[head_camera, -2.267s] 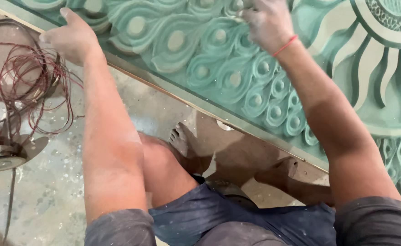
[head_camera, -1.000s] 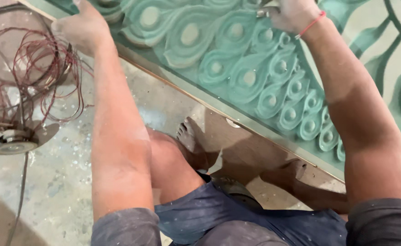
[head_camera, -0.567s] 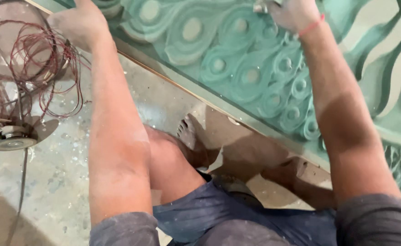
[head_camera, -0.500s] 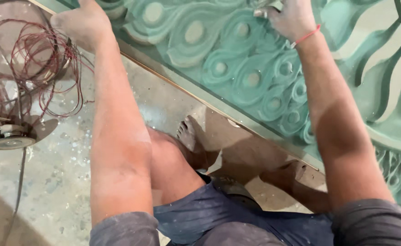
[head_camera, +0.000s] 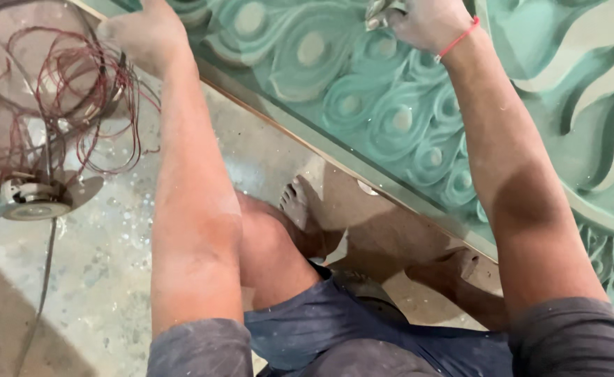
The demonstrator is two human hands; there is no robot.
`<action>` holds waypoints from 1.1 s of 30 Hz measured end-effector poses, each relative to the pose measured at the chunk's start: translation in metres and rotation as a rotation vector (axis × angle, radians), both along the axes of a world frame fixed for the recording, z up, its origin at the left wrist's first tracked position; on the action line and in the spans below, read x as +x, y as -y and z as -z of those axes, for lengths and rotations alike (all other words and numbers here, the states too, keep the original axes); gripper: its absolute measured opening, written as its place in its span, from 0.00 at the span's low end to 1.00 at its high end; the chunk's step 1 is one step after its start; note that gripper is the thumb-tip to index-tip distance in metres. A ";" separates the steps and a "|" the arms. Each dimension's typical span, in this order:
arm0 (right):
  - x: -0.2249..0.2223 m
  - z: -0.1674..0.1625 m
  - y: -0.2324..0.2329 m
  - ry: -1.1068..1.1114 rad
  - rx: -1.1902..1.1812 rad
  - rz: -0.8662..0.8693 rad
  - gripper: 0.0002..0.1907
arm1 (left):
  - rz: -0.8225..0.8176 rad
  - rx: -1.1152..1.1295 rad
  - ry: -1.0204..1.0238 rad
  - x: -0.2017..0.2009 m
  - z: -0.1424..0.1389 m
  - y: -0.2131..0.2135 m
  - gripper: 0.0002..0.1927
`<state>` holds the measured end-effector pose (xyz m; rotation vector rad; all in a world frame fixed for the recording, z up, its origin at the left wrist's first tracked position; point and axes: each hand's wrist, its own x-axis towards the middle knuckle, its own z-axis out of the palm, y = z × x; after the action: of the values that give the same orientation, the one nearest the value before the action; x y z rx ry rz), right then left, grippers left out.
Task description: The person wipes the surface of a large, light-green decorative panel with a small cloth. The panel features a sun motif and peacock-feather patterns. The person moves the cloth over the raised details to clean them.
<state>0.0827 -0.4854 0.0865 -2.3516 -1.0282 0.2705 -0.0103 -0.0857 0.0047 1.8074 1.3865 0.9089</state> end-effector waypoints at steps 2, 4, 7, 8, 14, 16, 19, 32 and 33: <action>-0.004 -0.004 0.002 0.256 -0.083 -0.060 0.10 | 0.000 -0.035 -0.028 0.000 -0.001 0.001 0.45; -0.007 -0.008 -0.002 0.316 -0.056 -0.203 0.11 | 0.005 -0.071 -0.048 0.001 -0.004 0.002 0.44; -0.004 -0.017 -0.007 0.301 -0.026 -0.341 0.08 | -0.012 -0.107 -0.085 0.001 -0.011 0.003 0.44; -0.004 -0.019 -0.009 0.202 -0.035 -0.289 0.09 | -0.021 -0.109 -0.095 0.001 -0.013 0.003 0.43; -0.004 -0.020 -0.008 0.099 0.009 -0.275 0.08 | -0.020 -0.050 -0.106 0.001 -0.009 0.001 0.42; -0.002 -0.017 -0.006 0.217 -0.048 -0.308 0.09 | -0.026 -0.048 -0.081 0.002 -0.004 0.001 0.42; 0.003 -0.013 -0.006 0.066 -0.048 -0.170 0.14 | -0.027 -0.040 -0.060 0.003 0.001 0.001 0.42; 0.003 -0.010 0.006 0.216 -0.038 -0.111 0.08 | -0.044 -0.015 -0.067 0.000 -0.005 0.001 0.43; 0.001 -0.006 0.006 0.375 -0.012 -0.204 0.08 | -0.044 -0.024 -0.062 0.001 -0.003 0.000 0.43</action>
<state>0.0839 -0.4913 0.0924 -2.3610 -1.4487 -0.0973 -0.0088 -0.0860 0.0081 1.8068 1.4750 0.8623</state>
